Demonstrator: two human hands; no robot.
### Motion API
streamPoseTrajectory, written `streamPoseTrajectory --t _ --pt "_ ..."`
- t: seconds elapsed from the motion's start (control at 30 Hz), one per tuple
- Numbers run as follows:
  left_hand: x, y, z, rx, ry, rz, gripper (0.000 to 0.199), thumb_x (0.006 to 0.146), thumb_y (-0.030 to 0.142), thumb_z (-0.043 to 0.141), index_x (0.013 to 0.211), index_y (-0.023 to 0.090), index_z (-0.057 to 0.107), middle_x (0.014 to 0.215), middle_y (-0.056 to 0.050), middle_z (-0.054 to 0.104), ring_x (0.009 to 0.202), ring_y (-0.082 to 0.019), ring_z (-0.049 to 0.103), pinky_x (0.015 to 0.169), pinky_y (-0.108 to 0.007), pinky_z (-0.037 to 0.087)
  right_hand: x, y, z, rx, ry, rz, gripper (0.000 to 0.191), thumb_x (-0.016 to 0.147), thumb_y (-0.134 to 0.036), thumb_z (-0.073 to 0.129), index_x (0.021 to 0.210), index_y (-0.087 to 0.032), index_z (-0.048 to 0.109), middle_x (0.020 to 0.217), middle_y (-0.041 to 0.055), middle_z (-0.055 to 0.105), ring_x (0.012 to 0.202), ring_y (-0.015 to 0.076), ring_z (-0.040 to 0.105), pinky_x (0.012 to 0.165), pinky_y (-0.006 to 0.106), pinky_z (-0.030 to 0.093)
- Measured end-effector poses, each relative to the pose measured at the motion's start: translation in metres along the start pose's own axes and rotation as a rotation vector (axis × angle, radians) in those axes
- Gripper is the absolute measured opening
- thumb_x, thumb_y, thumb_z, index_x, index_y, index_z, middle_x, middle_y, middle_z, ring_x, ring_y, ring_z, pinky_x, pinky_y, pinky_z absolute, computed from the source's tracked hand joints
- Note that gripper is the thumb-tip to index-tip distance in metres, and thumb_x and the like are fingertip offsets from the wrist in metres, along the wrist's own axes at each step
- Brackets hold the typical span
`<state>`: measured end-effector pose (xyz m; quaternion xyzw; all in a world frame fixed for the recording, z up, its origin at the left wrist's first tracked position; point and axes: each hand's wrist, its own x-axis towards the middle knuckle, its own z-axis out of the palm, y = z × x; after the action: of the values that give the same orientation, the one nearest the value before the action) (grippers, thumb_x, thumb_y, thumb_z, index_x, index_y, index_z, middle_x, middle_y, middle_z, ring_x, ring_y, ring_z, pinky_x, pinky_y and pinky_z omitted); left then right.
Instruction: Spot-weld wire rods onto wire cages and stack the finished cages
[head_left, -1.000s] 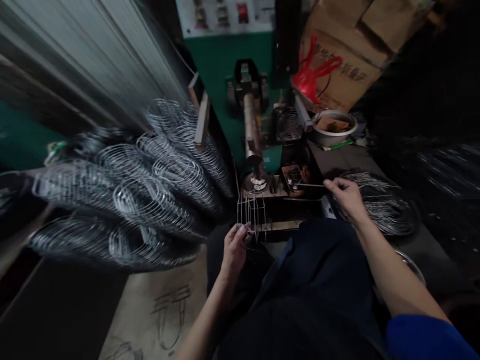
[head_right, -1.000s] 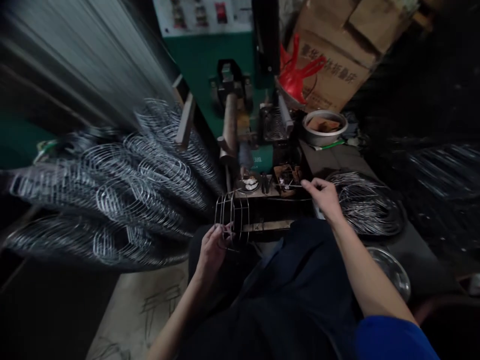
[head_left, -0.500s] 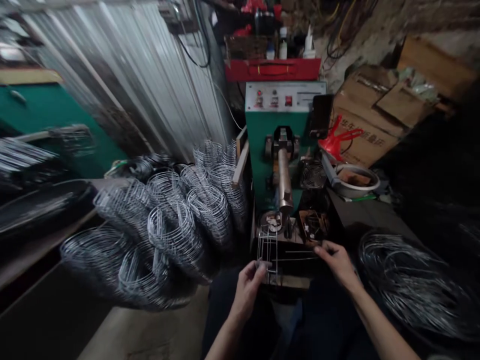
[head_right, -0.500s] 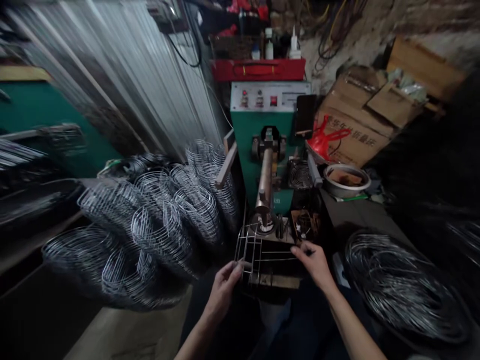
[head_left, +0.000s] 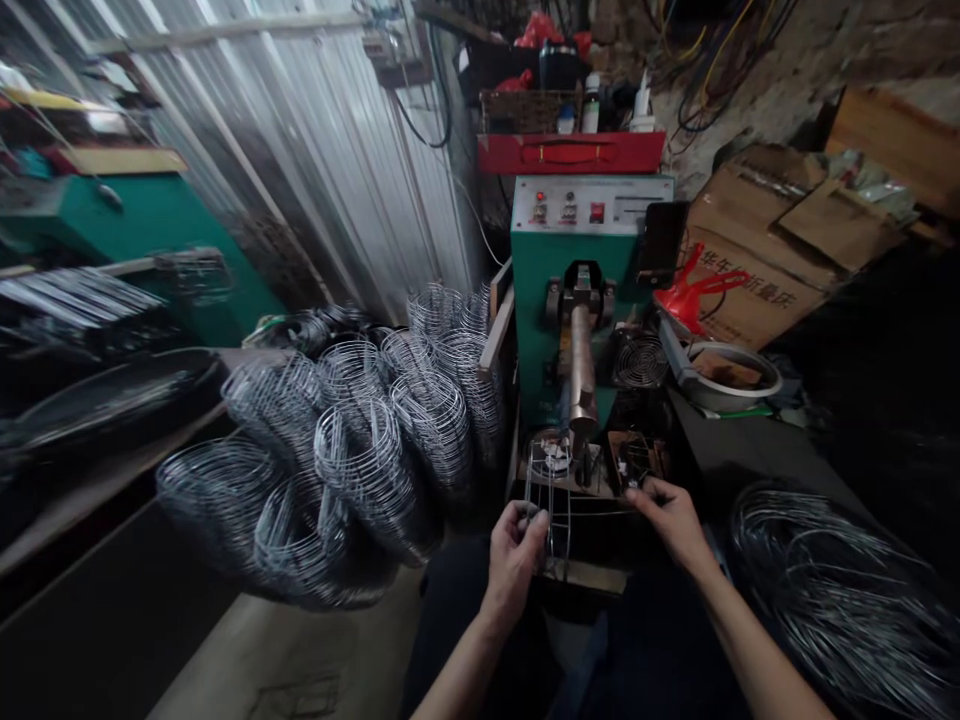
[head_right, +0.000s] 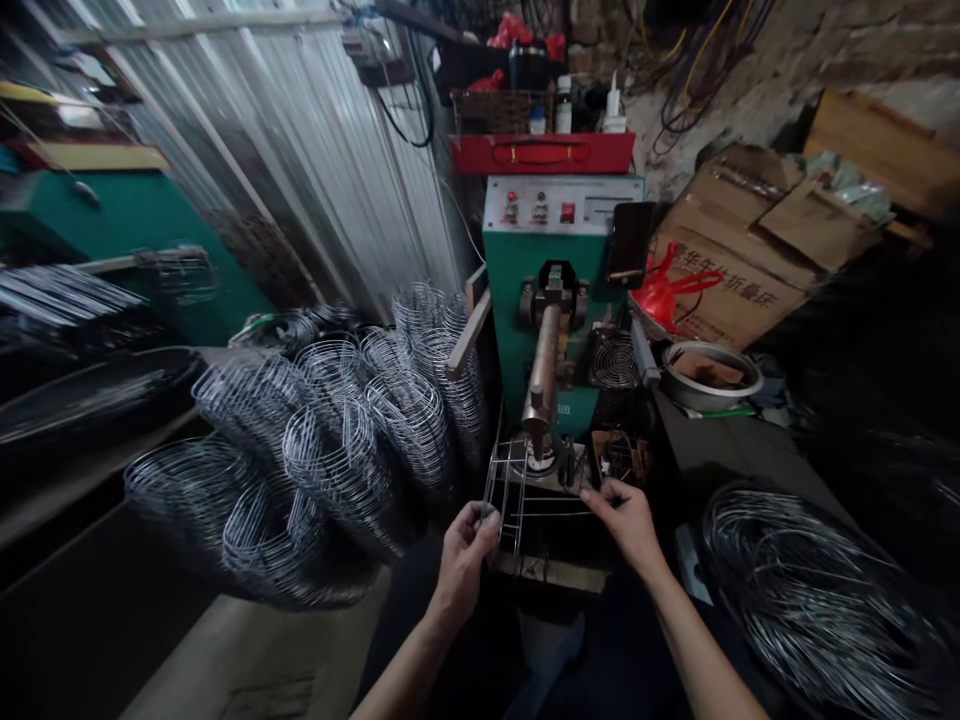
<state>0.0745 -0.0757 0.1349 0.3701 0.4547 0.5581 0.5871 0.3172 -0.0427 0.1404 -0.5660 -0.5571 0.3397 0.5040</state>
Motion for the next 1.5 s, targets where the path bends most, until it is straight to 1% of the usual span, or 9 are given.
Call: streamPoseTrajectory --t 0.13,0.27,0.5,0.7,0.83,0.93,1.13,1.3,1.5 --pt "0.005 -0.001 -0.005 -0.013 0.026 0.044 0.037 0.081 0.050 0.072 0.086 0.018 0.054 0.054 0.009 0.038 0.043 -0.005 0.035 0.041 -0.017 0.032 0.006 -0.006 -0.004 -0.021 -0.006 -0.002 0.060 0.073 -0.064 0.071 0.053 -0.021 0.035 0.056 -0.0042 0.030 0.056 0.0117 0.030 0.053 0.026 0.025" --pt "0.009 -0.002 -0.006 -0.004 0.029 0.075 0.034 0.082 0.047 0.072 0.086 0.019 0.054 0.053 0.009 0.041 0.042 -0.006 0.039 0.041 -0.017 0.036 0.009 -0.011 -0.007 -0.032 -0.011 0.011 0.056 0.073 -0.060 0.073 0.053 -0.020 0.038 0.056 -0.0043 0.032 0.057 0.0114 0.030 0.055 0.026 0.025" --pt "0.015 -0.004 -0.004 -0.026 0.065 0.062 0.034 0.080 0.046 0.075 0.083 0.019 0.054 0.054 0.009 0.041 0.041 -0.006 0.039 0.042 -0.018 0.037 0.014 -0.012 -0.007 -0.042 -0.011 0.033 0.057 0.071 -0.060 0.075 0.052 -0.021 0.038 0.055 -0.0045 0.033 0.057 0.0112 0.030 0.055 0.027 0.025" --pt "0.019 -0.008 -0.003 -0.024 0.072 0.055 0.035 0.079 0.047 0.075 0.084 0.019 0.055 0.055 0.009 0.041 0.042 -0.006 0.040 0.042 -0.018 0.036 0.017 -0.008 -0.003 -0.057 -0.020 0.035 0.056 0.070 -0.061 0.075 0.052 -0.021 0.040 0.056 -0.0035 0.036 0.058 0.0120 0.033 0.056 0.027 0.027" --pt "0.020 -0.011 0.000 0.002 0.064 0.029 0.036 0.078 0.047 0.076 0.084 0.019 0.055 0.057 0.008 0.045 0.043 -0.006 0.042 0.042 -0.017 0.037 0.019 -0.004 -0.003 -0.036 0.005 0.048 0.059 0.071 -0.062 0.073 0.051 -0.021 0.036 0.055 -0.0041 0.032 0.057 0.0115 0.029 0.055 0.027 0.024" --pt "0.020 -0.015 0.002 0.000 0.069 0.013 0.036 0.078 0.046 0.077 0.084 0.019 0.054 0.056 0.009 0.044 0.043 -0.005 0.040 0.042 -0.017 0.037 0.022 0.001 -0.004 -0.028 0.010 0.042 0.058 0.072 -0.060 0.073 0.052 -0.021 0.036 0.056 -0.0044 0.031 0.057 0.0113 0.029 0.055 0.027 0.024" --pt "0.024 -0.019 0.007 -0.006 0.063 0.021 0.036 0.079 0.047 0.075 0.085 0.019 0.054 0.055 0.009 0.043 0.042 -0.005 0.040 0.042 -0.017 0.035 0.027 0.013 -0.005 -0.051 -0.024 0.038 0.055 0.072 -0.056 0.075 0.052 -0.020 0.040 0.056 -0.0045 0.034 0.057 0.0111 0.031 0.055 0.027 0.025" --pt "0.030 -0.023 0.010 0.001 0.050 0.007 0.037 0.078 0.047 0.076 0.084 0.019 0.054 0.054 0.009 0.044 0.043 -0.005 0.041 0.042 -0.017 0.033 0.031 0.012 -0.005 -0.046 -0.011 0.025 0.055 0.073 -0.057 0.075 0.052 -0.020 0.040 0.055 -0.0046 0.034 0.056 0.0109 0.031 0.055 0.026 0.025" --pt "0.035 -0.028 0.013 -0.012 0.057 0.008 0.038 0.078 0.048 0.076 0.085 0.019 0.053 0.053 0.010 0.043 0.042 -0.005 0.039 0.042 -0.016 0.032 0.036 0.012 -0.004 -0.079 -0.034 0.011 0.053 0.073 -0.056 0.075 0.052 -0.019 0.043 0.055 -0.0045 0.037 0.056 0.0112 0.033 0.055 0.026 0.026"
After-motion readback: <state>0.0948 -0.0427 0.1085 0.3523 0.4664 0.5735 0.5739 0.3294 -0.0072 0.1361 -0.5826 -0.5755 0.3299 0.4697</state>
